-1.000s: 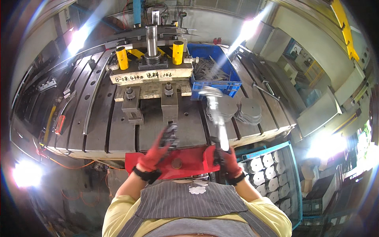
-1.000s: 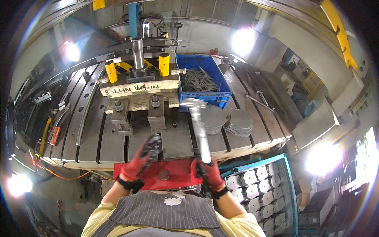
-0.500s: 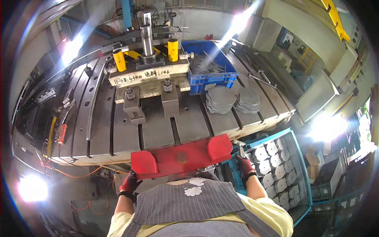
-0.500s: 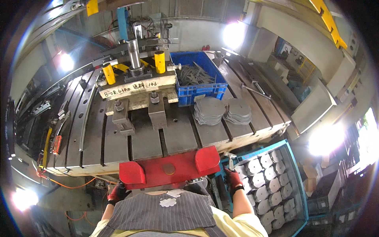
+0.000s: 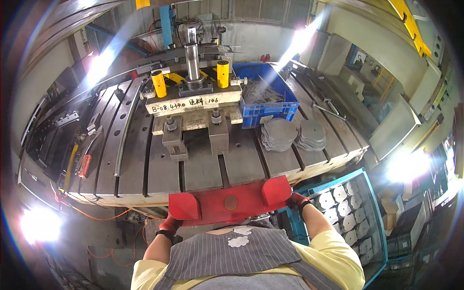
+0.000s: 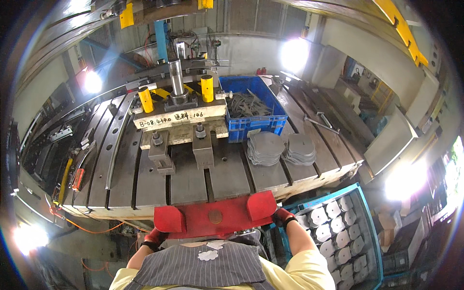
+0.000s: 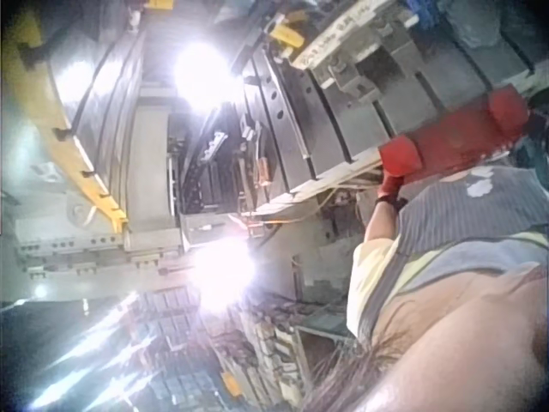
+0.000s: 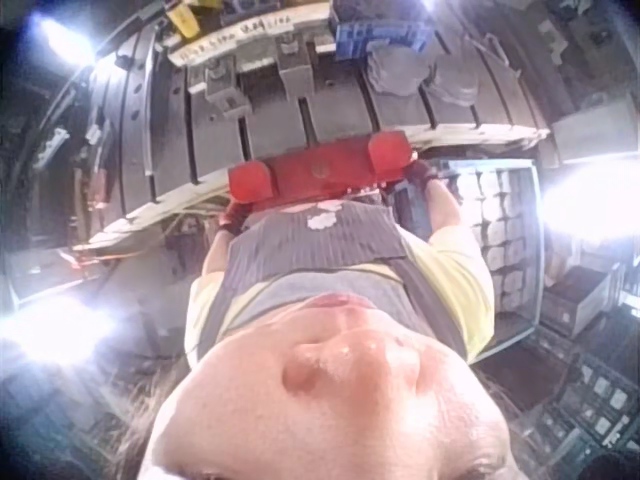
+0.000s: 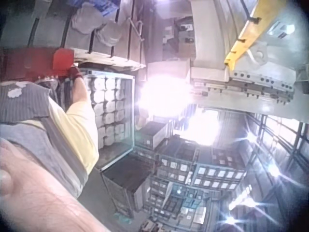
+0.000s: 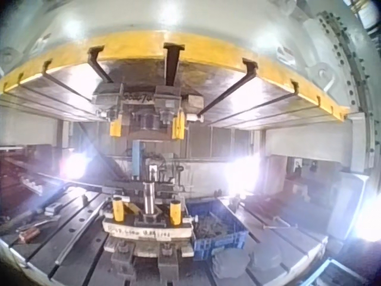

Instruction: The worker uses a wrench to adjust a large metal plate and handles several round metal discs near a press machine.

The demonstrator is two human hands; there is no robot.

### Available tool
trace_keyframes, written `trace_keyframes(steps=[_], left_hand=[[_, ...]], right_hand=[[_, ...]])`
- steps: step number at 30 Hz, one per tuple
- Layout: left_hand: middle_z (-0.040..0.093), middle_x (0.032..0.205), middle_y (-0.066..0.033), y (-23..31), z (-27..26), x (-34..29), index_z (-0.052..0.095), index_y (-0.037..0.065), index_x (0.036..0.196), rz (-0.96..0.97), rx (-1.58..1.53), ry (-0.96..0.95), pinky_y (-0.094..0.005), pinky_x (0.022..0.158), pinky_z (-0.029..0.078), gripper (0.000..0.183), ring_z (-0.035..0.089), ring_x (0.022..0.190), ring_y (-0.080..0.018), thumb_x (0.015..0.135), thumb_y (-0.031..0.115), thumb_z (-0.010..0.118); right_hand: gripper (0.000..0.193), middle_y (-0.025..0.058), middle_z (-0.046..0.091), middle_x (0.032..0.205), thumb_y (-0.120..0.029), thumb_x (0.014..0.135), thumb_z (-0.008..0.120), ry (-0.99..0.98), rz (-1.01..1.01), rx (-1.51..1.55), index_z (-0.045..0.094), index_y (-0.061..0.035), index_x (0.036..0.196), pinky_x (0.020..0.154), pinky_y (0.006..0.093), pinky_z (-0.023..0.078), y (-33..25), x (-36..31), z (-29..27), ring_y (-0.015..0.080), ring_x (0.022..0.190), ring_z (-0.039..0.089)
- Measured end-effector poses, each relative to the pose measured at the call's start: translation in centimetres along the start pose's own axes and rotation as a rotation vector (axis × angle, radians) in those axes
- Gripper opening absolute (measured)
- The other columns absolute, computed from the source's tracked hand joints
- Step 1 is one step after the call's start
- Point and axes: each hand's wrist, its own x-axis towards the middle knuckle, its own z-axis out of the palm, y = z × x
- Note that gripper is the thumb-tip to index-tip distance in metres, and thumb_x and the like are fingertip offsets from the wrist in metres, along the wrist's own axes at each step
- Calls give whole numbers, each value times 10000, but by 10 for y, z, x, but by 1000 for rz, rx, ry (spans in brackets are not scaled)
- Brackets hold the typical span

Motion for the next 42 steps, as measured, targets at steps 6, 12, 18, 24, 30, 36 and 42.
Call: trace_keyframes(steps=[6,12,18,24,30,36,42], left_hand=[[288,1341,-48,1,-1,14,302,91,1286,-98,-511,109,-324,1012,240,441,280,1228,-192,860,202,318],[382,1264,-44,-2,12,13,367,107,1238,-122,-656,275,-291,949,311,382,366,1160,-173,864,183,381],[460,1201,-40,-2,25,-4,422,121,1198,-145,-780,380,-264,897,370,335,437,1104,-157,866,168,433],[449,1213,-38,-6,25,2,411,121,1207,-172,-836,269,-271,904,365,343,430,1113,-160,869,183,429],[439,1224,-35,-8,22,10,400,121,1215,-176,-910,131,-278,911,359,353,422,1123,-163,872,199,425],[428,1236,-32,-5,20,14,389,121,1224,-183,-1000,157,-286,919,354,363,415,1133,-166,875,214,421],[418,1247,-30,-3,22,10,378,122,1233,-188,-1080,251,-293,926,349,373,408,1142,-169,878,229,417]], right_hand=[[135,15,631,805,-158,746,499,40,-31,-323,618,-175,808,568,300,462,30,31,31,157,726,615],[171,89,628,871,-259,741,525,10,-54,-406,634,-162,832,662,356,469,3,20,18,235,805,606],[177,81,621,909,-246,749,517,185,-20,-224,621,-184,878,685,356,469,47,52,57,225,834,600],[121,6,630,708,-177,749,501,261,-206,-781,621,-184,759,502,295,453,29,29,44,130,646,611],[79,0,616,644,-223,673,546,277,-271,-533,619,-195,677,460,300,432,33,36,37,151,595,603],[56,22,609,639,-204,656,573,311,-229,-616,621,-197,683,474,318,434,57,32,54,163,601,606],[176,57,623,669,-238,731,561,717,-110,26,644,-89,772,512,312,449,34,26,56,153,590,595]])
